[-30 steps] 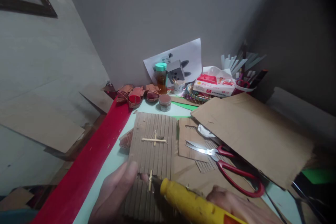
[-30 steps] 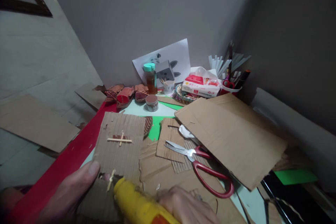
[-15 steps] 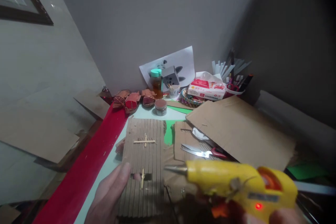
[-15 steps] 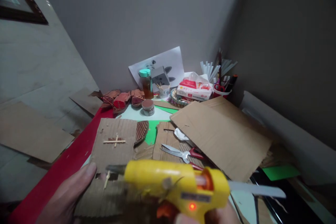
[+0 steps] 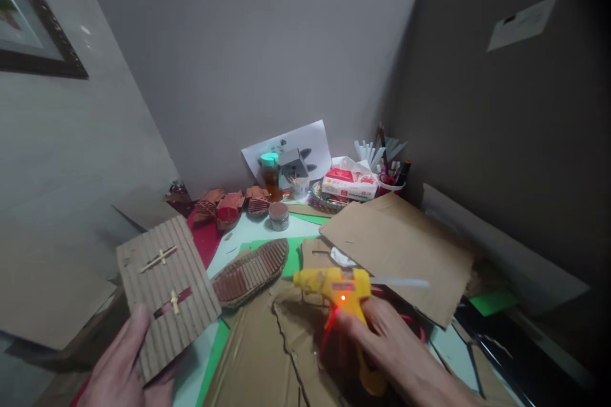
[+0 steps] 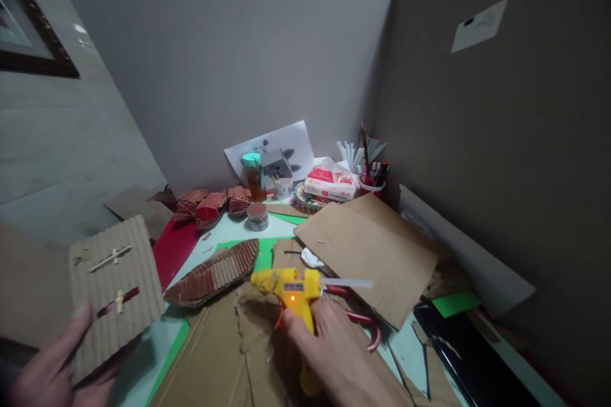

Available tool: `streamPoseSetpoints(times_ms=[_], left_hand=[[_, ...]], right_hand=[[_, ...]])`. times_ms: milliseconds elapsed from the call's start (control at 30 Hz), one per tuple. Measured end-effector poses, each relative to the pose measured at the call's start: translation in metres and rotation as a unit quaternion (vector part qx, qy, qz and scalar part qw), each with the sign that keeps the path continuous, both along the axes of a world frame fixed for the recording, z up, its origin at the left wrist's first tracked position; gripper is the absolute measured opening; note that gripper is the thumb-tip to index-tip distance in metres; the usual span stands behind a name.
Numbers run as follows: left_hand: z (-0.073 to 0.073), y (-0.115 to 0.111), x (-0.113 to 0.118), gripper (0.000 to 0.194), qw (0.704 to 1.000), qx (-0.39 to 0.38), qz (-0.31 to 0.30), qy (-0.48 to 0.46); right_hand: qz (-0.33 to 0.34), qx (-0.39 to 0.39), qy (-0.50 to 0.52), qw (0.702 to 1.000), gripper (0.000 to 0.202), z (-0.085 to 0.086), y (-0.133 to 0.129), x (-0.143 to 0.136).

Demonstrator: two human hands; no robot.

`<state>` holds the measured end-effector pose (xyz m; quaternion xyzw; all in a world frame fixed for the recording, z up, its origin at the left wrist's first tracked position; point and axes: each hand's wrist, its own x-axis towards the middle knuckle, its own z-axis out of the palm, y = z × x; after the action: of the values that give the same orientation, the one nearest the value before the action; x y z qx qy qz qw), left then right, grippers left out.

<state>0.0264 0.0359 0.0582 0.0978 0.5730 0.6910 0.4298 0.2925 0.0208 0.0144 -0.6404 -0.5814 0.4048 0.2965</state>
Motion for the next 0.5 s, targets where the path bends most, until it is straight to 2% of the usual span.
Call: streamPoseSetpoints(times_ms=[100,200,333,400,500], left_hand=[[0.011,-0.005,0.015,0.026,0.999,0.006,-0.009,-0.043],[0.013,-0.011,0.026,0.026,0.995,0.016,-0.063,-0.069],[0.011,-0.016,0.039,0.024,0.988,0.043,-0.131,-0.076],[0.009,-0.017,0.047,0.025,0.985,0.044,-0.143,-0.083],[0.006,-0.018,0.059,0.024,0.979,0.034,-0.166,-0.111]], right_hand=[[0.012,0.013,-0.044,0.999,0.041,0.001,0.009,-0.008],[0.081,0.007,-0.035,0.996,0.037,0.018,0.014,-0.015],[0.158,0.017,-0.023,0.987,0.044,0.039,0.016,-0.020],[0.156,0.039,-0.055,0.985,0.045,0.038,0.015,-0.020],[0.126,0.083,-0.128,0.980,0.045,0.021,0.012,-0.017]])
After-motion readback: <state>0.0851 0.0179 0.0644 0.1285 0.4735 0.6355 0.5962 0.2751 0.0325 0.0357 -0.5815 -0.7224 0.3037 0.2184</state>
